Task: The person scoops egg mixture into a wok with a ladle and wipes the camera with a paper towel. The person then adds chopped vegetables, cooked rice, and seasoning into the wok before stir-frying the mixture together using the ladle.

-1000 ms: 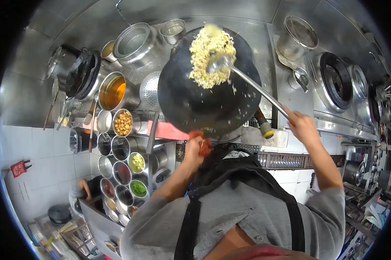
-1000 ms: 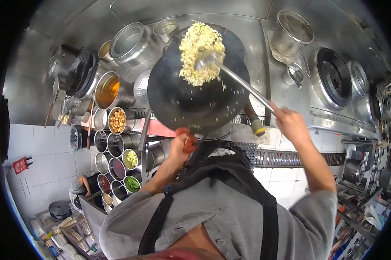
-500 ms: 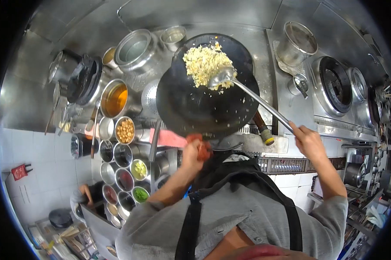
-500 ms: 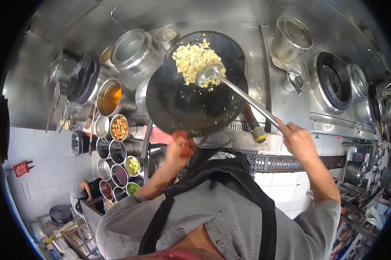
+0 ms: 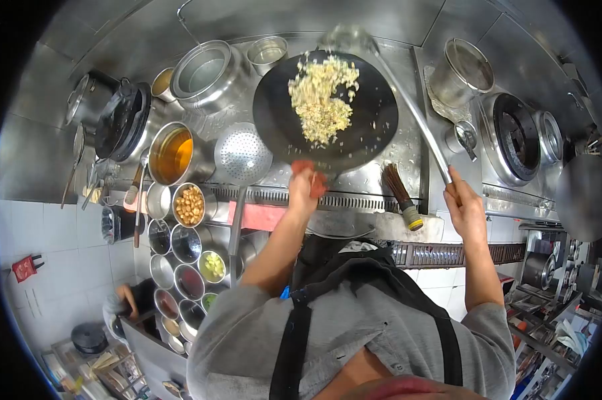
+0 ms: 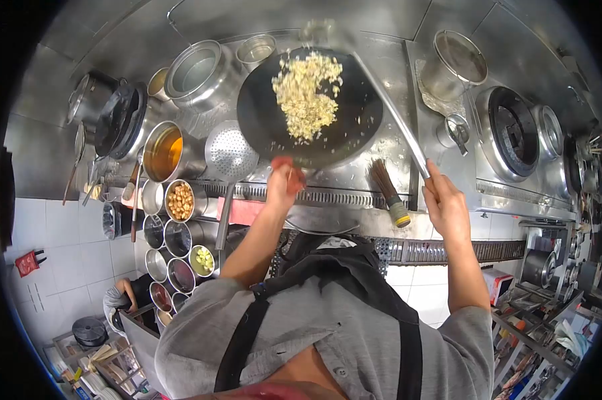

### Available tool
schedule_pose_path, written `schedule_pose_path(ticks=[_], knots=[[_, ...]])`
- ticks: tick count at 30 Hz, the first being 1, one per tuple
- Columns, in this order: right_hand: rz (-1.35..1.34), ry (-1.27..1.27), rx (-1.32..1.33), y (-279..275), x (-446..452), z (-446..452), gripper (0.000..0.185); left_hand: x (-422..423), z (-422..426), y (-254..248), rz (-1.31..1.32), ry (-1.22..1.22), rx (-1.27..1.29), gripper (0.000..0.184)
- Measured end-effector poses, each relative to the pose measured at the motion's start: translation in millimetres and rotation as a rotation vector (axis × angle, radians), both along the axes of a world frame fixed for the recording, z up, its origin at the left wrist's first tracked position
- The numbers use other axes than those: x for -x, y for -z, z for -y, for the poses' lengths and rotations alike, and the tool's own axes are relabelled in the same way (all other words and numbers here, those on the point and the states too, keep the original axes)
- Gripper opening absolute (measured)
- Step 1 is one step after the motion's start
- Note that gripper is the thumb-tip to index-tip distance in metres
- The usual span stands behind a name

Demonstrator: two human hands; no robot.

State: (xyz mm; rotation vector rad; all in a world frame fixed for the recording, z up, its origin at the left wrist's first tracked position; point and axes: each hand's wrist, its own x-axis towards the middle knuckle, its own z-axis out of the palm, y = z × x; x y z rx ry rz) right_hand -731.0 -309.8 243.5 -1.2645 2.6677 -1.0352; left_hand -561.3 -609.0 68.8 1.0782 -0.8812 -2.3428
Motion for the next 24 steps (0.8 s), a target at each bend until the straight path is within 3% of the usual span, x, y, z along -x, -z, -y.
schedule_pose_path(ticks=[5,7,10,11,13,14,16,17,19,20,21,23,24], knots=[[0.272,0.024,0.05,-1.1,-16.0,25.2,0.053,39.9,29.9,37.5,0.1,0.052,0.032,0.033],[0.97,0.082,0.304,23.1,-21.1,39.9,0.055,42.5,29.0,34.5,0.082,0.028,-0.004,0.031],[1.212,0.08,0.211,76.1,-10.7,74.1,0.055,46.7,32.9,61.3,0.095,-0.027,0.077,0.026],[1.219,0.079,0.204,80.1,-2.2,91.9,0.055,41.7,34.0,55.6,0.102,-0.031,0.072,0.026],[0.997,0.09,-0.149,87.8,13.3,121.1,0.053,29.9,37.6,27.0,0.144,0.113,0.018,0.031],[1.0,0.083,-0.15,99.0,22.5,125.1,0.053,18.0,38.3,21.0,0.15,0.134,0.009,0.039],[-0.103,-0.174,-0.012,123.1,34.7,120.7,0.049,-18.2,31.0,6.3,0.154,0.17,0.106,0.038],[-0.103,-0.178,-0.008,111.1,29.1,116.0,0.049,-38.5,27.9,1.9,0.148,0.204,0.205,0.036],[0.788,-0.03,-0.027,75.4,7.7,97.3,0.046,-94.7,21.0,52.0,0.241,0.311,0.413,0.034],[0.949,-0.044,0.042,85.9,8.7,90.4,0.044,-117.8,18.2,45.5,0.297,0.392,0.387,0.035],[0.952,-0.051,0.038,86.4,12.4,95.3,0.044,-138.4,13.1,37.0,0.353,0.476,0.359,0.035],[1.046,0.007,-0.213,86.6,23.8,112.4,0.045,-170.7,-2.1,30.3,0.584,0.445,0.533,0.037],[0.781,0.009,-0.292,84.0,23.6,120.5,0.045,-181.8,-6.3,25.2,0.585,0.446,0.538,0.037]])
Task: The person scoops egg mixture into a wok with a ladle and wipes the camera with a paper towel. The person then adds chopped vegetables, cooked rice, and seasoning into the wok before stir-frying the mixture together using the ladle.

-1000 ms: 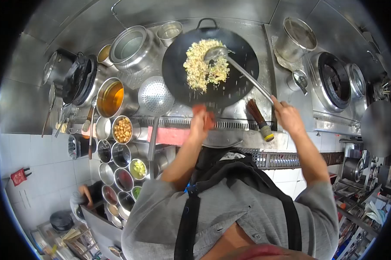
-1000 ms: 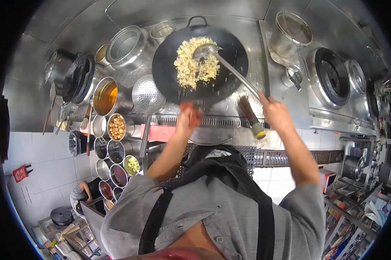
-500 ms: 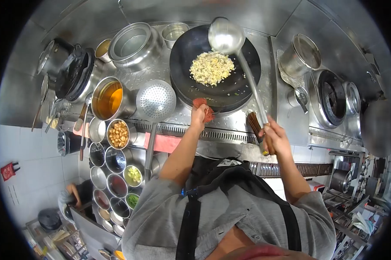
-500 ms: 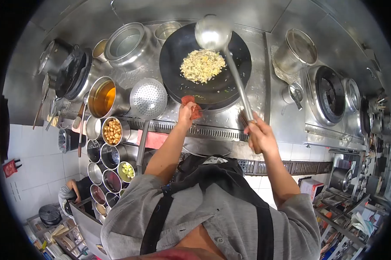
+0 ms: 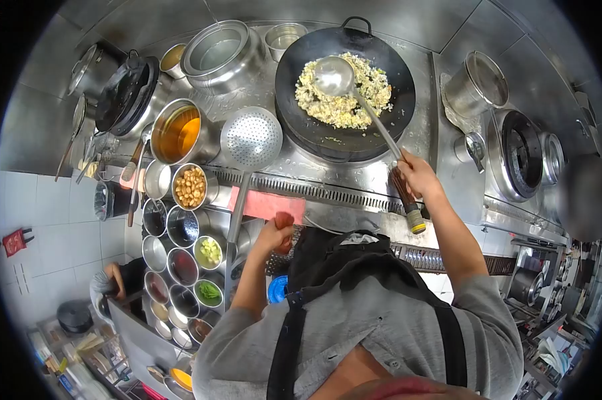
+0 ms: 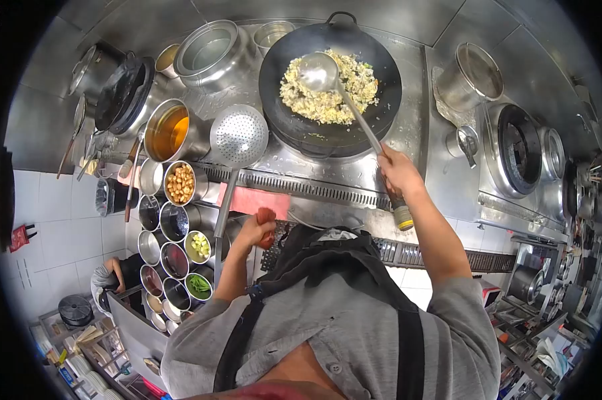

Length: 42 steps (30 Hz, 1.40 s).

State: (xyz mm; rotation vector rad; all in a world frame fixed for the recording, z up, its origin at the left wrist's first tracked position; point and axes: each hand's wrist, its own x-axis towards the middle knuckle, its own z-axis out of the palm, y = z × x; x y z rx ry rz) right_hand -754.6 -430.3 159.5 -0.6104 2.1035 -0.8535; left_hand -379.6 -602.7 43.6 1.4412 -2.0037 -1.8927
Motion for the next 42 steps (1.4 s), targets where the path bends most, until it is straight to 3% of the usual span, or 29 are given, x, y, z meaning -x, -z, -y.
schedule_pose_path(ticks=[1,3,4,5,6,9,10,11,12,14,17,21,24,27,28,29,30,32,33,35,38,40,41,42], knots=[[-0.006,-0.007,0.008,10.6,6.7,1.1,0.045,-6.7,-2.7,-8.3,0.084,0.101,-0.056,0.038],[-0.748,-0.207,0.278,42.8,14.5,0.2,0.047,-22.1,-9.5,-8.3,0.172,0.191,-0.11,0.04],[-0.754,-0.216,0.289,33.1,10.6,2.4,0.047,-26.6,-11.3,2.6,0.262,0.272,-0.16,0.039],[-0.285,-0.044,0.213,14.6,-0.6,3.5,0.048,-24.5,-14.6,-1.5,0.352,0.35,-0.214,0.039],[0.186,0.127,0.122,4.9,-8.1,2.8,0.05,-20.5,-18.6,-4.7,0.4,0.436,-0.087,0.041],[0.059,-0.019,0.003,29.5,-0.6,10.0,0.052,-0.9,-25.5,-6.3,0.446,0.539,-0.041,0.046],[-0.242,-0.088,-0.174,-9.8,-11.9,10.9,0.048,-7.2,-27.9,32.4,0.498,0.592,0.177,0.052],[-0.509,-0.196,-0.058,4.5,5.7,-5.2,0.046,-6.7,-29.7,24.0,0.498,0.598,0.169,0.052],[-0.771,-0.308,0.055,19.2,30.3,-31.5,0.043,-6.4,-31.3,16.8,0.45,0.526,0.156,0.055],[-0.871,-0.342,0.116,-11.7,51.1,-82.4,0.043,-12.9,-34.1,19.3,0.361,0.379,0.138,0.059],[-0.96,-0.401,-0.006,-75.0,63.3,-159.9,0.059,-25.6,-38.9,2.4,0.389,0.263,0.151,0.06],[-0.872,-0.487,-0.226,-120.6,71.5,-210.1,0.057,-31.1,-42.1,6.7,0.398,0.204,0.223,0.057],[-0.777,-0.599,-0.082,-94.1,61.5,-179.6,0.061,5.2,-34.7,-14.8,0.308,0.174,0.22,0.058],[-0.725,-0.6,0.101,-22.5,44.2,-110.1,0.064,44.9,-4.1,65.5,-0.069,-0.02,0.041,0.058],[-0.74,-0.56,0.171,6.1,35.6,-83.4,0.064,70.1,0.3,64.8,-0.265,-0.185,-0.073,0.046],[-0.753,-0.521,0.243,22.5,26.6,-61.4,0.063,96.0,-5.0,-25.7,-0.346,-0.216,-0.291,0.032],[-0.751,-0.519,0.251,24.6,15.9,-47.9,0.063,118.4,-0.9,-36.8,-0.355,-0.338,-0.239,0.028],[-0.724,-0.39,0.218,27.9,-1.8,-36.1,0.065,147.7,20.1,-40.8,-0.265,-0.349,-0.15,0.038],[-0.724,-0.381,0.216,27.9,1.4,-47.5,0.065,159.6,37.8,-28.6,-0.264,-0.34,-0.149,0.038],[-0.826,-0.51,0.145,24.7,21.4,-100.1,0.066,182.3,71.3,22.5,-0.112,-0.283,-0.127,0.056],[-0.88,-0.526,-0.01,13.2,57.0,-183.8,0.065,207.7,77.9,33.3,-0.143,-0.253,-0.287,0.043],[-0.888,-0.481,-0.057,-4.0,59.0,-200.6,0.065,220.6,71.4,30.4,-0.167,-0.163,-0.51,0.026],[-0.928,-0.43,-0.102,-14.3,56.9,-196.4,0.064,226.8,65.4,31.2,-0.164,-0.143,-0.512,0.026],[-0.964,-0.382,-0.145,-25.0,52.4,-195.2,0.064,230.8,56.1,33.2,-0.333,-0.273,-0.54,0.02]])
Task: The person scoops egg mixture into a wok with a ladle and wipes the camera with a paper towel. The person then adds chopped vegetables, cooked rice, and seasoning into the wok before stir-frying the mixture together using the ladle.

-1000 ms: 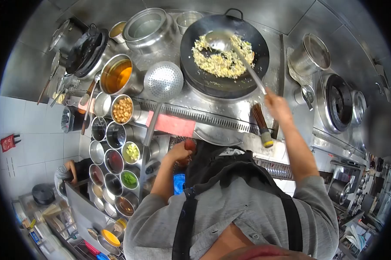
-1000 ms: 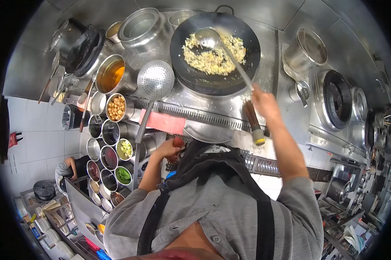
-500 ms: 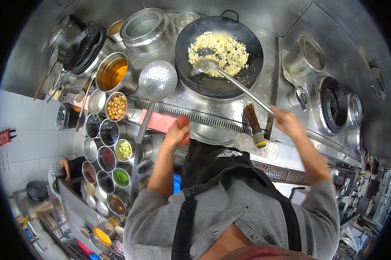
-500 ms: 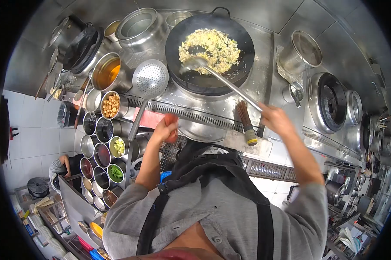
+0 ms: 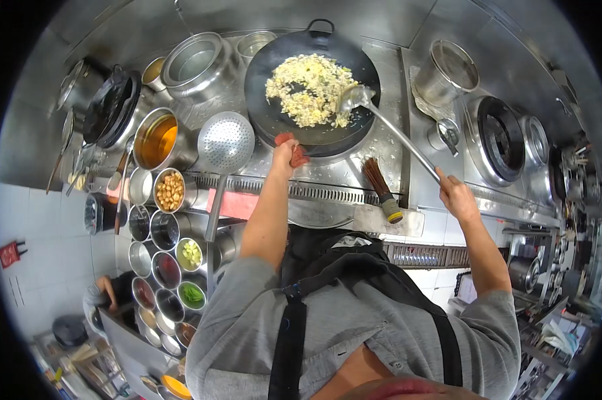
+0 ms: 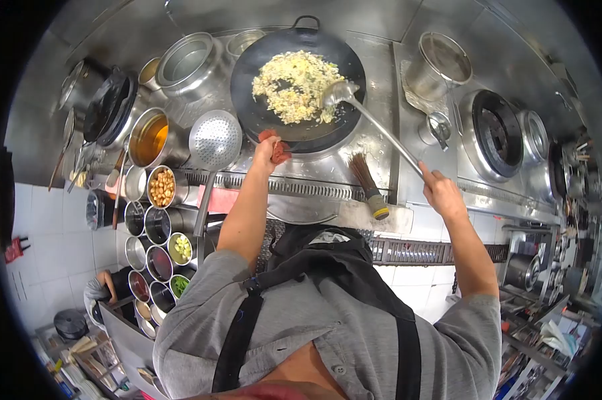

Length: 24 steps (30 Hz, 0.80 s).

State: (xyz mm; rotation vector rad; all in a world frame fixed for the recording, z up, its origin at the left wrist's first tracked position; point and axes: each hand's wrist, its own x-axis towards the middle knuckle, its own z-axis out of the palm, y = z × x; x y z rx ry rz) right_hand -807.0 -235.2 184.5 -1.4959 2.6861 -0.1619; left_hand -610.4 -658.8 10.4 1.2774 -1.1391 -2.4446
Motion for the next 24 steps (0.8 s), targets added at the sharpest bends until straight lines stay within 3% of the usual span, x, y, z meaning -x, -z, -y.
schedule_pose_path(ticks=[1,2,4,6,7,9,10,11,13,14,16,17,19,22,24], knots=[[0.007,0.013,0.001,-10.8,-6.2,-2.6,0.064,0.2,-10.6,2.1,-0.126,-0.169,-0.033,0.015],[0.047,-0.003,0.007,-23.5,-12.8,-3.9,0.062,-0.8,-26.2,-26.9,-0.062,-0.246,-0.037,0.016],[0.081,-0.02,-0.075,-81.6,-29.8,-3.9,0.056,-27.5,-67.5,-71.4,-0.155,-0.268,0.002,0.021],[0.102,-0.027,-0.179,-136.7,-46.9,-16.5,0.054,-80.7,-106.4,-150.1,-0.16,-0.294,-0.197,0.028],[0.3,-0.037,-0.166,-149.3,-41.3,-22.0,0.052,-93.1,-114.3,-177.3,-0.09,-0.285,-0.215,0.025],[0.585,0.034,-0.163,-136.5,-42.8,-13.6,0.049,-92.6,-101.1,-157.6,-0.257,-0.293,-0.193,0.025],[0.643,0.103,-0.167,-116.9,-38.2,12.0,0.047,-77.6,-83.7,-141.3,-0.152,-0.266,-0.114,0.026],[0.638,0.037,-0.132,-96.6,-31.8,38.0,0.049,-58.9,-70.1,-134.8,-0.117,-0.238,-0.139,0.017],[0.413,-0.07,0.026,-23.8,-23.2,74.4,0.045,-49.7,-44.7,-65.1,-0.092,-0.085,-0.151,0.021],[0.297,-0.087,0.139,5.4,-22.7,83.9,0.044,-55.9,-55.4,-67.0,-0.082,-0.079,-0.144,0.021],[0.229,-0.069,0.161,-3.7,-38.6,76.8,0.044,-90.5,-108.3,-81.2,-0.097,-0.254,-0.045,0.029],[0.145,-0.06,0.187,-16.4,-45.7,72.7,0.043,-119.9,-127.7,-97.4,-0.016,-0.243,-0.118,0.032],[0.26,-0.019,0.08,-60.7,-47.3,38.3,0.048,-157.9,-150.3,-138.9,0.054,-0.159,-0.22,0.033],[0.453,-0.023,0.019,-87.9,-33.3,14.4,0.051,-122.1,-118.5,-164.3,-0.108,-0.28,-0.111,0.024],[0.517,0.031,-0.041,-77.3,-27.7,23.5,0.049,-77.7,-82.9,-129.2,-0.135,-0.233,-0.072,0.016]])
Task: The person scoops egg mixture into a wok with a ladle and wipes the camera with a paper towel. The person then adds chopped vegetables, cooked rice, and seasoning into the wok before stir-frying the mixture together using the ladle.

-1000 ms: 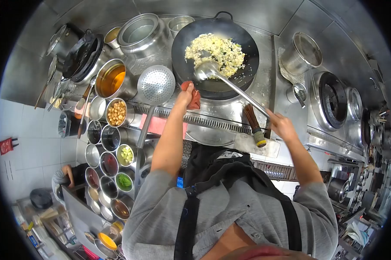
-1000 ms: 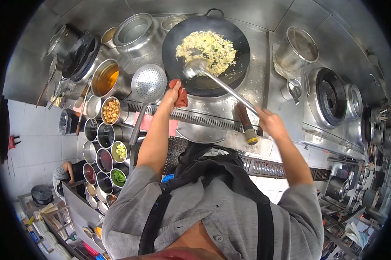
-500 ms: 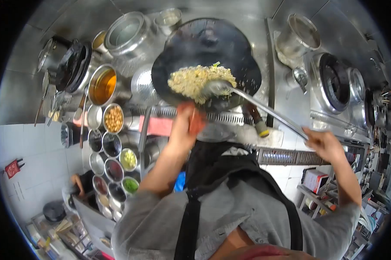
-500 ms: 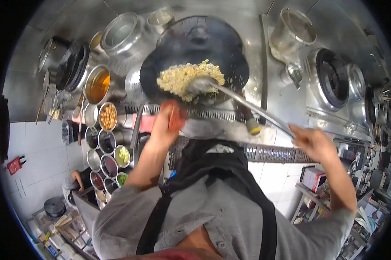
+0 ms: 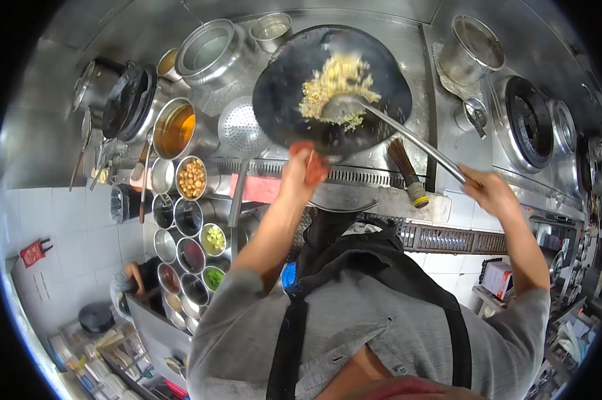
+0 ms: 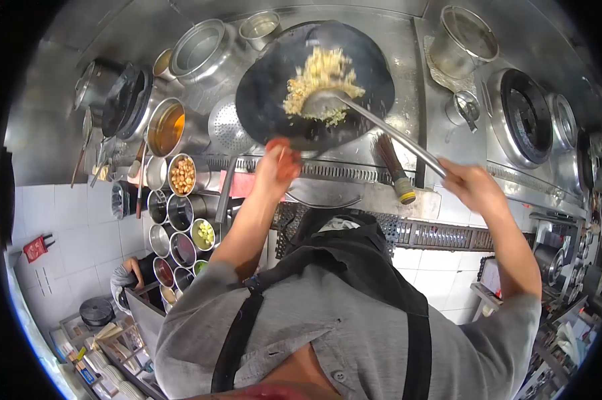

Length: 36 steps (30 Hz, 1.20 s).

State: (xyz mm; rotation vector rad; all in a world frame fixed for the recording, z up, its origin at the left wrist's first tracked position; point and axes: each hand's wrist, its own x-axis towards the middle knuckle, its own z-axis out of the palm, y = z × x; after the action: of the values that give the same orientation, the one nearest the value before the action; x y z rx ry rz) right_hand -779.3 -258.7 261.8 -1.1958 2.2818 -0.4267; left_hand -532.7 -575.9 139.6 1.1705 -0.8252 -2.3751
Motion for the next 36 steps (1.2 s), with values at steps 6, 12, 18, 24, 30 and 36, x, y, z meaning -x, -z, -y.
schedule_pose_path(ticks=[6,12,18,24,30,36], knots=[[-0.496,-0.024,0.14,75.3,-16.8,45.4,0.049,-21.0,-44.1,60.5,0.025,0.024,-0.003,0.02],[-0.035,-0.072,0.151,-4.5,-12.2,-2.0,0.048,-22.8,-0.9,-26.4,-0.039,0.003,-0.023,0.023],[-0.381,-0.083,0.069,106.3,3.2,58.3,0.046,24.7,2.8,61.7,0.025,0.025,0.033,0.024],[-0.148,-0.099,0.141,7.9,-9.3,3.4,0.049,-35.4,-27.5,-23.7,-0.05,-0.038,-0.005,0.026],[-0.384,-0.094,0.137,75.9,13.7,60.6,0.045,30.3,9.5,60.8,-0.044,0.049,0.045,0.024],[-0.186,0.159,0.363,53.5,-23.2,43.7,0.046,21.9,3.3,43.2,-0.057,-0.117,-0.031,0.024]])
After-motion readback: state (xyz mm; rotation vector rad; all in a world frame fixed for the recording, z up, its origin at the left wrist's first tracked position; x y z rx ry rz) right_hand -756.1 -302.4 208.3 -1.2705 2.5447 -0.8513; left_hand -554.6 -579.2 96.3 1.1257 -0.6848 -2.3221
